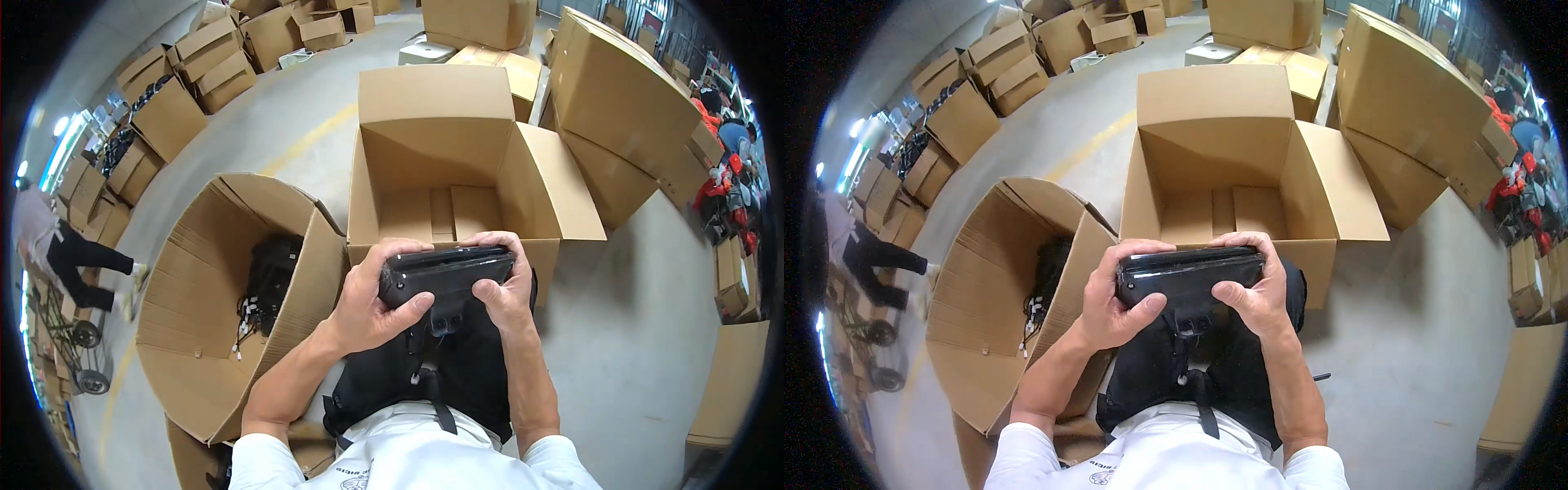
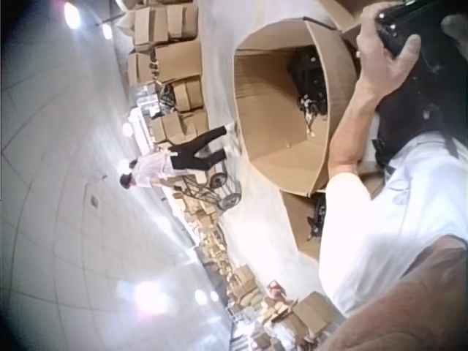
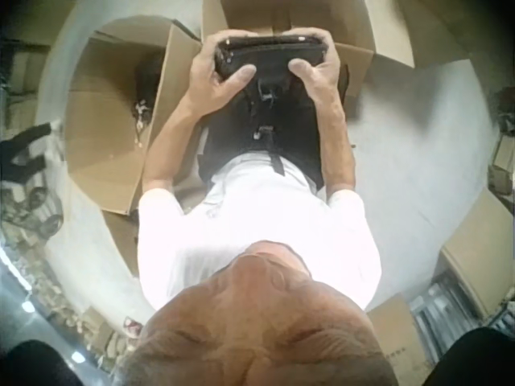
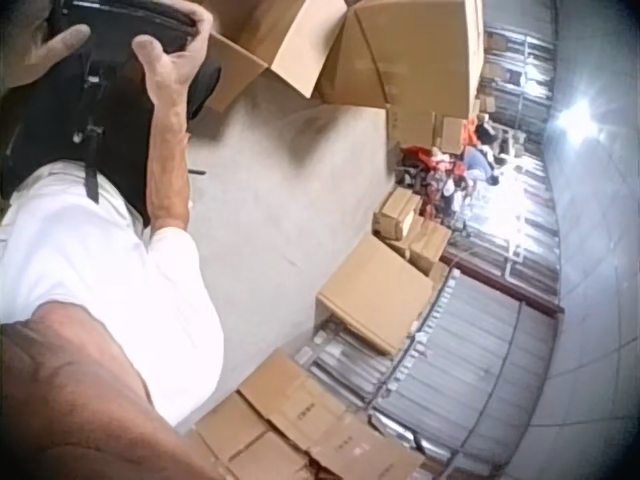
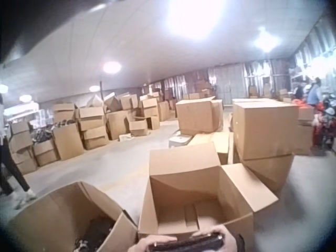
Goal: The person sits on the floor in a warehouse and sorts black electronic devices from a large cardboard box into a smaller one. They pick up each device, turn it over to inspect it, and place it into the second box, repeating this process for multiple units.
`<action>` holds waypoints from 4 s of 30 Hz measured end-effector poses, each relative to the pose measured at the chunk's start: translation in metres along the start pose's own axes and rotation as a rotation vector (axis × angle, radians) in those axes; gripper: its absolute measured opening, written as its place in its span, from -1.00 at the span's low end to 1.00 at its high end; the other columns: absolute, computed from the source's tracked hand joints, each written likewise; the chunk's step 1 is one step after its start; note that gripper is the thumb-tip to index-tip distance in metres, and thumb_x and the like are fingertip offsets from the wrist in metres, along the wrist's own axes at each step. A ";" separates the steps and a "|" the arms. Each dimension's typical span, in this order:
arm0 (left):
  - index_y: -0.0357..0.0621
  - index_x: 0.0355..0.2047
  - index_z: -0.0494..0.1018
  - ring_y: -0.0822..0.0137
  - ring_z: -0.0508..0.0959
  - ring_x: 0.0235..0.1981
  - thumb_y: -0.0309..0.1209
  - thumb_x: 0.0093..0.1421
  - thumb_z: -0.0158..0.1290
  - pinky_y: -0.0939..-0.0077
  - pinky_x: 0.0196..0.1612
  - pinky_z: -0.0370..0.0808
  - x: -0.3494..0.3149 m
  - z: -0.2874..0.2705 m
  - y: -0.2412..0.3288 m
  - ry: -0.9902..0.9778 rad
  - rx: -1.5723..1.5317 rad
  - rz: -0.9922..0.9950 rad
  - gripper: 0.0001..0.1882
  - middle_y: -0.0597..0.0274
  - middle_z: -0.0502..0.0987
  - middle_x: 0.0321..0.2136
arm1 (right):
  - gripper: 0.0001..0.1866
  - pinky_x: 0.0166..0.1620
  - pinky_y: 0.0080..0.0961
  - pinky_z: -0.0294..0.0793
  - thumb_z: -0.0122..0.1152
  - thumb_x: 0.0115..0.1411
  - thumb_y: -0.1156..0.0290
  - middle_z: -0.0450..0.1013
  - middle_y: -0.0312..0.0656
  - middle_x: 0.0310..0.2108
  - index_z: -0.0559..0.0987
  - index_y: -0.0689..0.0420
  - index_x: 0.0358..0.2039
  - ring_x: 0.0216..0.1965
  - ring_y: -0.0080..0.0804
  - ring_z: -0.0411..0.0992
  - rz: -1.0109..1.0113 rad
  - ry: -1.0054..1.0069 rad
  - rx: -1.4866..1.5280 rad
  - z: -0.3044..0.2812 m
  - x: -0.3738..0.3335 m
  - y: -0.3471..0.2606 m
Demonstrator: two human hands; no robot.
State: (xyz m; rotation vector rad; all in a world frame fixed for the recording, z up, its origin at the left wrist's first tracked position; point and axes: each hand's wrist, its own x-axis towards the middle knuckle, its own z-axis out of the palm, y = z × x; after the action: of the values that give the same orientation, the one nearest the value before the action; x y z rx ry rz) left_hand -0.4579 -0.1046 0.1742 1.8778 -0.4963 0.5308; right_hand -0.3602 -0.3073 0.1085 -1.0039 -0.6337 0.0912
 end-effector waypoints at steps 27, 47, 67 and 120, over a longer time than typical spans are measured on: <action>-0.32 0.03 0.44 0.52 0.52 -0.24 -0.20 0.30 0.25 0.58 -0.15 0.51 0.004 -0.006 0.003 0.087 -0.138 -0.478 -0.52 0.28 0.56 -0.26 | -0.25 -0.07 -0.60 0.50 0.58 0.08 0.00 0.51 -0.21 -0.15 0.46 0.30 0.05 -0.13 -0.53 0.47 0.363 -0.036 -0.234 0.000 -0.012 -0.014; -0.43 0.31 0.18 0.33 0.59 -0.02 -0.41 0.36 0.11 0.49 -0.01 0.55 0.084 0.004 -0.135 0.165 -0.657 -0.943 -0.39 0.00 0.47 0.04 | -0.55 -0.16 -0.31 0.65 0.17 0.39 -0.02 0.63 -0.23 -0.22 0.61 0.16 -0.08 -0.20 -0.46 0.60 0.972 0.008 -0.191 -0.101 0.240 0.196; -0.35 0.27 0.30 -0.02 0.40 0.26 -0.42 0.28 0.19 0.23 0.24 0.42 0.104 -0.024 -0.165 0.111 -0.547 -0.838 -0.41 -0.18 0.35 0.22 | -0.31 0.05 0.03 0.54 -0.21 0.42 -0.03 0.52 0.40 -0.05 0.52 0.44 0.08 -0.02 0.20 0.56 1.009 -0.505 -1.375 -0.102 0.204 0.594; -0.26 0.25 0.31 -0.07 0.54 0.12 -0.41 0.00 0.30 0.12 0.12 0.53 -0.253 -0.324 -0.458 0.287 1.008 -1.293 -0.22 -0.10 0.49 0.16 | -0.33 0.23 -0.20 0.49 0.47 0.08 0.19 0.53 0.12 0.10 0.55 0.21 0.18 0.11 0.06 0.52 0.962 -1.296 -1.034 -0.048 0.103 0.135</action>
State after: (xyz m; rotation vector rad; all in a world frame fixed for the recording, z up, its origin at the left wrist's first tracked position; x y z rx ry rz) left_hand -0.4459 0.3779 -0.2082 2.4586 1.3715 0.1045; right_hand -0.2218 -0.2329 0.0286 -2.1957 -1.3558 1.4760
